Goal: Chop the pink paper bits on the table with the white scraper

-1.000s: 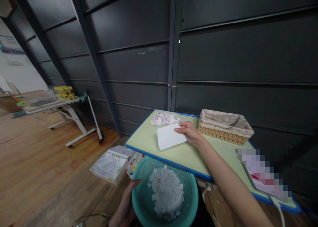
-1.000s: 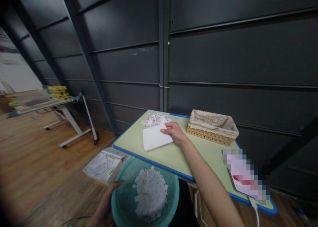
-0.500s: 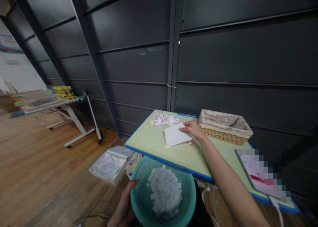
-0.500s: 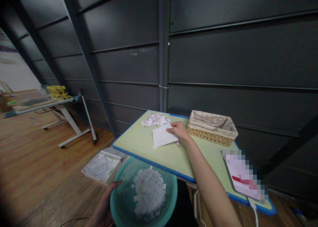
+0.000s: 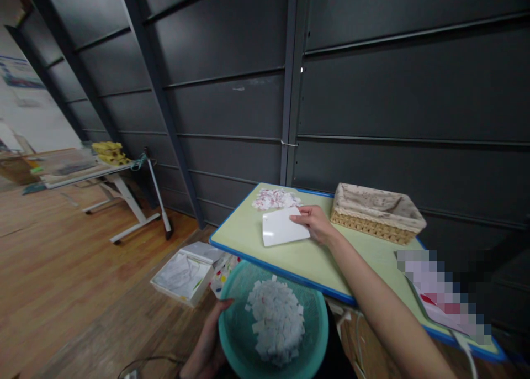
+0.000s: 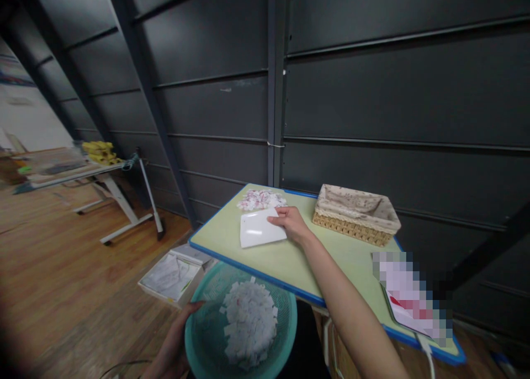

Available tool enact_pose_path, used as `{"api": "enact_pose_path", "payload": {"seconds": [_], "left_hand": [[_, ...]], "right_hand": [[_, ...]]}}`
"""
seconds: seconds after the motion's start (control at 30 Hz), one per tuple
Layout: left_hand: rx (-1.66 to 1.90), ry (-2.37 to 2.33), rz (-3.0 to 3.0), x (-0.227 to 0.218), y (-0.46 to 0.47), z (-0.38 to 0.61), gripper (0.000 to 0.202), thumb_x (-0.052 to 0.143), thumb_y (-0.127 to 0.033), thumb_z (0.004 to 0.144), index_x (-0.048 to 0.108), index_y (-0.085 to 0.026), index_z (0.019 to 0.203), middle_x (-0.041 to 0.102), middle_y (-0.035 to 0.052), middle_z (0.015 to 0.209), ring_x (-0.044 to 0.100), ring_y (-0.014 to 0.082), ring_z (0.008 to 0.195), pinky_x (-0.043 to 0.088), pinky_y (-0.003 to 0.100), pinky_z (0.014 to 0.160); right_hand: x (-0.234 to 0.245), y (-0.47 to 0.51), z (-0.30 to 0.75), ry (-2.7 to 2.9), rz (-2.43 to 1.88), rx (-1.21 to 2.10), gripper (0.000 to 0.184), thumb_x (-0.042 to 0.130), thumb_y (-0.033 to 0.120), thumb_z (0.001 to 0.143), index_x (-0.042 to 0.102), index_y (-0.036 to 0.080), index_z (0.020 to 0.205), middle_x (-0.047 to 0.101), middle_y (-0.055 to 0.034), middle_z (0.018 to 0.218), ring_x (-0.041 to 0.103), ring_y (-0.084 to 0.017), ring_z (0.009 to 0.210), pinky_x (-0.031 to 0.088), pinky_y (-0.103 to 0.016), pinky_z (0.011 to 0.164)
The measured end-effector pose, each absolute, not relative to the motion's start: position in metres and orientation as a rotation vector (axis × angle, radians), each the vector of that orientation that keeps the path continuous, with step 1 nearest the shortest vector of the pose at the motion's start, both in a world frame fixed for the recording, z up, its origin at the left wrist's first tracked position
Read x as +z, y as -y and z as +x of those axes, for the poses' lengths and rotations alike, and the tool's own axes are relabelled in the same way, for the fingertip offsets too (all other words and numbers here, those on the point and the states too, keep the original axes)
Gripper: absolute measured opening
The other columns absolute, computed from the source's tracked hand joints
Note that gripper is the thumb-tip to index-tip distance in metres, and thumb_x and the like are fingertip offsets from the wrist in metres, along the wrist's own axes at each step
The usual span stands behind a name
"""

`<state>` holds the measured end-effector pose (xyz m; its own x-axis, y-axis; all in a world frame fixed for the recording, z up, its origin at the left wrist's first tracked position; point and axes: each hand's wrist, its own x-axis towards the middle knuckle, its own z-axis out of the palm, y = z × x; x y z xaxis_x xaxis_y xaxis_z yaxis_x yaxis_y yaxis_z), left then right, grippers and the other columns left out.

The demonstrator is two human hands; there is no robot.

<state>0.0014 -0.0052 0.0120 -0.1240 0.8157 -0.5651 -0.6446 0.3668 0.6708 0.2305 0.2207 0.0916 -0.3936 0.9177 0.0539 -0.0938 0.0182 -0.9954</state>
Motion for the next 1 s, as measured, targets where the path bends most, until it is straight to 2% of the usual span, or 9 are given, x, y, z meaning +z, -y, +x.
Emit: {"api": "enact_pose_path", "payload": {"seconds": [0.1, 0.2, 0.3, 0.4, 0.53, 0.73, 0.9, 1.0], "left_hand": [[1.265, -1.164, 0.179, 0.013, 0.005, 0.003, 0.012, 0.064, -0.024, 0.076, 0.064, -0.013, 0.082, 0.071, 0.0024, 0.054, 0.065, 0.0180, 0.051, 0.054, 0.031, 0.060], [1.278, -1.153, 0.180, 0.014, 0.006, 0.003, 0.026, 0.064, -0.023, 0.076, 0.065, -0.008, 0.098, 0.073, 0.0032, 0.058, 0.066, 0.0189, 0.053, 0.054, 0.033, 0.068], [1.254, -1.142, 0.176, 0.016, 0.006, 0.004, 0.045, 0.063, -0.025, 0.077, 0.059, -0.002, 0.117, 0.075, 0.0052, 0.060, 0.069, 0.0224, 0.058, 0.054, 0.036, 0.074], [1.250, -1.119, 0.182, 0.017, 0.006, 0.006, 0.057, 0.062, -0.025, 0.079, 0.050, 0.001, 0.128, 0.077, 0.0066, 0.064, 0.072, 0.0257, 0.064, 0.054, 0.037, 0.076], [1.236, -1.134, 0.164, 0.016, 0.007, 0.006, 0.066, 0.064, -0.024, 0.077, 0.043, 0.002, 0.134, 0.078, 0.0089, 0.071, 0.073, 0.0288, 0.075, 0.053, 0.039, 0.081], [1.234, -1.094, 0.154, 0.001, 0.007, 0.001, 0.069, 0.065, -0.028, 0.076, 0.041, -0.002, 0.136, 0.079, 0.0114, 0.076, 0.072, 0.0310, 0.087, 0.050, 0.044, 0.089], [1.069, -0.951, 0.050, -0.013, 0.010, 0.003, 0.079, 0.067, -0.038, 0.074, 0.037, -0.002, 0.138, 0.076, 0.0203, 0.096, 0.069, 0.0360, 0.094, 0.050, 0.051, 0.089], [1.037, -1.001, -0.057, -0.020, 0.005, 0.006, 0.080, 0.067, -0.034, 0.073, 0.035, -0.005, 0.141, 0.075, 0.0212, 0.102, 0.068, 0.0376, 0.097, 0.049, 0.053, 0.089]], "right_hand": [[0.090, -0.223, 0.228, 1.465, -0.908, 1.396, 0.037, 0.080, 0.037, 0.053, 0.067, 0.013, 0.078, 0.068, -0.0041, 0.070, 0.058, -0.015, 0.056, 0.042, -0.025, 0.051], [0.090, -0.205, 0.214, 1.643, -0.963, 1.170, 0.031, 0.074, 0.040, 0.063, 0.063, 0.014, 0.077, 0.068, -0.0043, 0.073, 0.059, -0.016, 0.060, 0.041, -0.024, 0.052], [0.085, -0.167, 0.188, 1.857, -1.051, 0.685, 0.020, 0.058, 0.037, 0.080, 0.060, 0.017, 0.077, 0.067, -0.0036, 0.072, 0.060, -0.015, 0.063, 0.041, -0.023, 0.057], [0.073, -0.131, 0.160, 2.180, -1.039, 0.327, 0.021, 0.042, 0.029, 0.091, 0.060, 0.018, 0.090, 0.068, -0.0039, 0.074, 0.062, -0.015, 0.064, 0.042, -0.023, 0.063], [0.059, -0.115, 0.140, 2.521, -0.975, 0.043, 0.022, 0.039, 0.017, 0.090, 0.058, 0.018, 0.099, 0.070, -0.0072, 0.086, 0.066, -0.017, 0.075, 0.044, -0.023, 0.066], [0.060, -0.124, 0.160, 2.624, -1.126, -0.169, 0.028, 0.037, 0.007, 0.086, 0.057, 0.016, 0.104, 0.068, -0.0132, 0.106, 0.066, -0.020, 0.088, 0.045, -0.025, 0.066], [0.056, -0.135, 0.203, 2.444, -1.433, -0.222, 0.025, 0.038, 0.009, 0.086, 0.059, 0.015, 0.100, 0.071, -0.0121, 0.089, 0.066, -0.019, 0.072, 0.041, -0.024, 0.061], [0.056, -0.139, 0.217, 2.257, -1.518, -0.270, 0.023, 0.039, 0.014, 0.087, 0.061, 0.015, 0.097, 0.070, -0.0111, 0.079, 0.065, -0.019, 0.066, 0.038, -0.024, 0.058]]}}
